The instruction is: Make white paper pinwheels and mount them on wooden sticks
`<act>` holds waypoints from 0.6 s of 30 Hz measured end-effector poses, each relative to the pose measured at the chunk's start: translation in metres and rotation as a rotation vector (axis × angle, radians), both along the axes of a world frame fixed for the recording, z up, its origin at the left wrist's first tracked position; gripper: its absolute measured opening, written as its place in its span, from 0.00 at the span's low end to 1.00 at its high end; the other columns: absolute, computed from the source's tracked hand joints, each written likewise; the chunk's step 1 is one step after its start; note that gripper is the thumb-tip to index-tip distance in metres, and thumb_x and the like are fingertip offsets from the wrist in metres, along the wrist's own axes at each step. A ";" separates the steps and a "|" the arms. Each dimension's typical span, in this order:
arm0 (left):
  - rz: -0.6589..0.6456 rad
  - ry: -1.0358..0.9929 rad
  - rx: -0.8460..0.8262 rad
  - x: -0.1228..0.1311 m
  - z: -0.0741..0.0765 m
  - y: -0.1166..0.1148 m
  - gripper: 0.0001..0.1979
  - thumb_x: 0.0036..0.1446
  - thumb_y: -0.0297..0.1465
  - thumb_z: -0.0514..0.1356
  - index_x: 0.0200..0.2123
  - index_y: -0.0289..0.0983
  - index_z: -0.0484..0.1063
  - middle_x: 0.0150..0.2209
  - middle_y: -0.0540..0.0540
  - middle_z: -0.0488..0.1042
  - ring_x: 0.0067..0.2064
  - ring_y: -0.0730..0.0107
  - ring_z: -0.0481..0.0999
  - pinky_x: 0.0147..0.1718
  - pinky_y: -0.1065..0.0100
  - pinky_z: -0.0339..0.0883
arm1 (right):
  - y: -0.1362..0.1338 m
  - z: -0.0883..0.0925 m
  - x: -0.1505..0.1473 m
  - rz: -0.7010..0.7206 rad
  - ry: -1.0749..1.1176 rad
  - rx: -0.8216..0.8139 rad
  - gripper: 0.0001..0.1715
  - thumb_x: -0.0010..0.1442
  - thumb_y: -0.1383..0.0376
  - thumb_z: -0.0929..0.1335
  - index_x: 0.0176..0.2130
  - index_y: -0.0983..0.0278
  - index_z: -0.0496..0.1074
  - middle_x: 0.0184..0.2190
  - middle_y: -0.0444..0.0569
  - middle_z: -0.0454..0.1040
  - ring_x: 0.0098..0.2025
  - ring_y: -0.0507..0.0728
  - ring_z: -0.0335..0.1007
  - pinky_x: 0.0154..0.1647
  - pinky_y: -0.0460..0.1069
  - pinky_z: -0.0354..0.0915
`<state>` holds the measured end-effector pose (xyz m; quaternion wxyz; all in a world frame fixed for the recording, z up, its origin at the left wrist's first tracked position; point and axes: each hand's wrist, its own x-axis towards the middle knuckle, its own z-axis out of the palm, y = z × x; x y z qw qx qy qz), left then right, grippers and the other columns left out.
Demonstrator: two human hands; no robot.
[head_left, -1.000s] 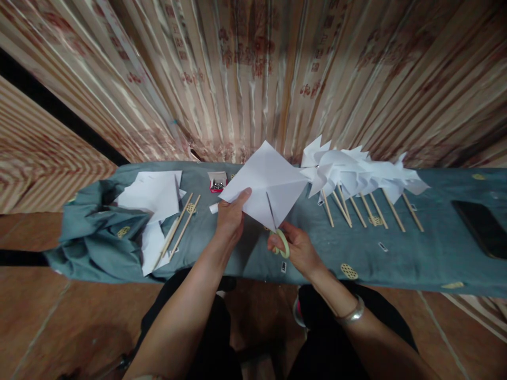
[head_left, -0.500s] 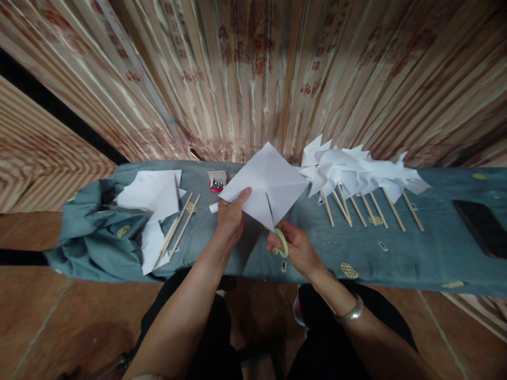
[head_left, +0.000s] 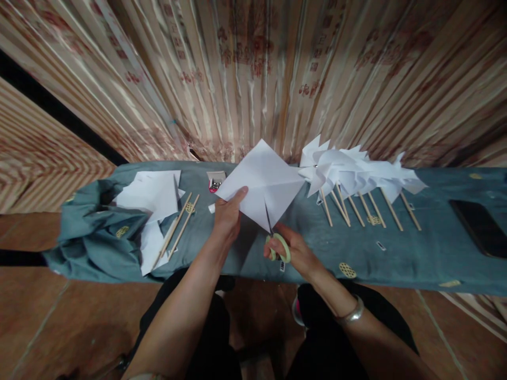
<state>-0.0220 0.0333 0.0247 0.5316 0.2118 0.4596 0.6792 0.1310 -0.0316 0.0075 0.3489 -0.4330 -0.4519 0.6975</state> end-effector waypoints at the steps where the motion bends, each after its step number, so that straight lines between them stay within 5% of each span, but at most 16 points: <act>1: 0.006 -0.005 0.018 -0.002 0.002 0.001 0.11 0.43 0.28 0.70 0.34 0.39 0.78 0.40 0.46 0.82 0.45 0.57 0.81 0.45 0.62 0.74 | 0.000 -0.001 0.002 0.024 -0.004 -0.015 0.35 0.44 0.46 0.77 0.45 0.62 0.69 0.21 0.41 0.75 0.23 0.51 0.69 0.25 0.46 0.64; 11: 0.077 0.005 0.100 -0.027 0.015 0.009 0.19 0.43 0.23 0.67 0.42 0.39 0.77 0.43 0.47 0.82 0.51 0.60 0.78 0.51 0.63 0.71 | 0.008 0.015 0.065 0.212 -0.149 0.022 0.27 0.48 0.46 0.75 0.38 0.64 0.76 0.25 0.44 0.75 0.24 0.51 0.66 0.25 0.47 0.61; 18: -0.135 0.079 -0.010 -0.024 0.007 -0.001 0.15 0.35 0.28 0.72 0.32 0.36 0.79 0.33 0.45 0.82 0.38 0.57 0.80 0.42 0.61 0.71 | 0.025 0.016 0.087 -0.381 -0.138 0.201 0.28 0.39 0.48 0.79 0.37 0.59 0.76 0.27 0.45 0.77 0.28 0.55 0.69 0.31 0.50 0.65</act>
